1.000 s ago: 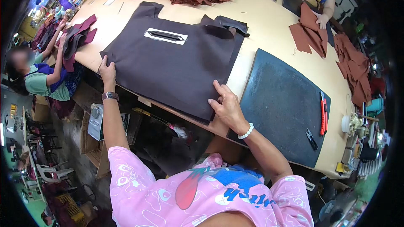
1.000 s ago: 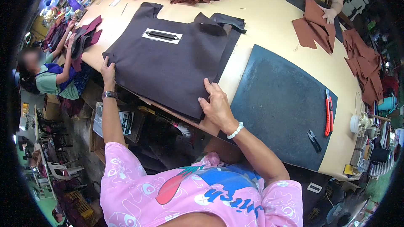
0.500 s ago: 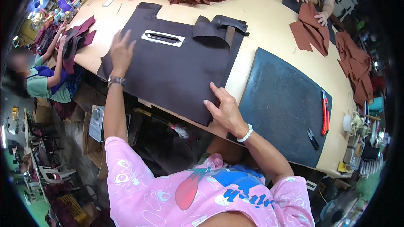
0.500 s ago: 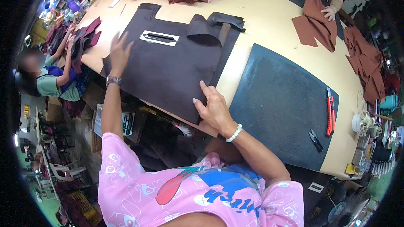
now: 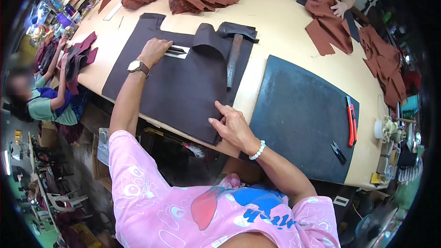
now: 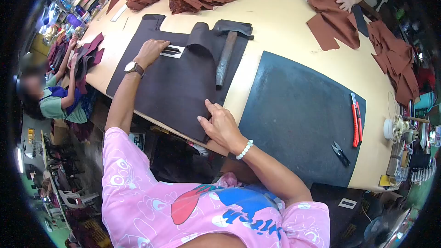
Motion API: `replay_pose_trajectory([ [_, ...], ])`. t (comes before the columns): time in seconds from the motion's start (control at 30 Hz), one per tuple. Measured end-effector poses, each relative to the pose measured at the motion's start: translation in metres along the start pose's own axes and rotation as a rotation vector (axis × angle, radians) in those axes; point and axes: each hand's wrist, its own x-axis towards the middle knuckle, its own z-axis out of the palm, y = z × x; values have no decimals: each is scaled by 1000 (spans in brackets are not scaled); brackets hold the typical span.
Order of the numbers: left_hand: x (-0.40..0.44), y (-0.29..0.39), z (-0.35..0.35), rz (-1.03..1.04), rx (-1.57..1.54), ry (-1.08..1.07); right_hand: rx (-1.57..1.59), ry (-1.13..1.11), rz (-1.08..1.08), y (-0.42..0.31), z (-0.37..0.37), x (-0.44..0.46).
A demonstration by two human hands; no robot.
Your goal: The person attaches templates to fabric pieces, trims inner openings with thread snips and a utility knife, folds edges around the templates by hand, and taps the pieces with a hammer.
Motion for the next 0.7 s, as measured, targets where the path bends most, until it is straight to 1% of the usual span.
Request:
replay_pose_trajectory([
  [0.07,1,3,1,-62,-74,-5,7,-21,1,0,-1,0],
  [0.13,-2,7,2,-147,-195,-5,1,-5,-58,5,2,1],
  [0.17,-2,11,3,-177,-188,38,-4,3,-87,7,2,0],
  [0.23,-4,22,7,-239,-176,125,61,-43,11,-10,-11,-2],
  [0.27,-3,30,28,-271,-203,293,96,-64,57,-16,-17,0],
  [0.3,-5,51,11,-325,-261,337,108,61,30,-15,-21,4],
  [0.37,-5,82,8,-291,-289,556,126,301,-20,-9,-32,14],
  [0.43,-2,109,-4,-300,-454,581,82,470,-105,-3,-52,35],
  [0.47,1,122,-10,-304,-526,654,40,488,-111,5,-60,50],
  [0.5,5,131,-11,-287,-567,667,-4,509,-119,16,-65,66],
  [0.6,16,151,-8,-228,-609,657,-205,495,-33,34,-66,111],
  [0.7,17,157,-13,-185,-566,649,-558,420,149,21,-53,125],
])
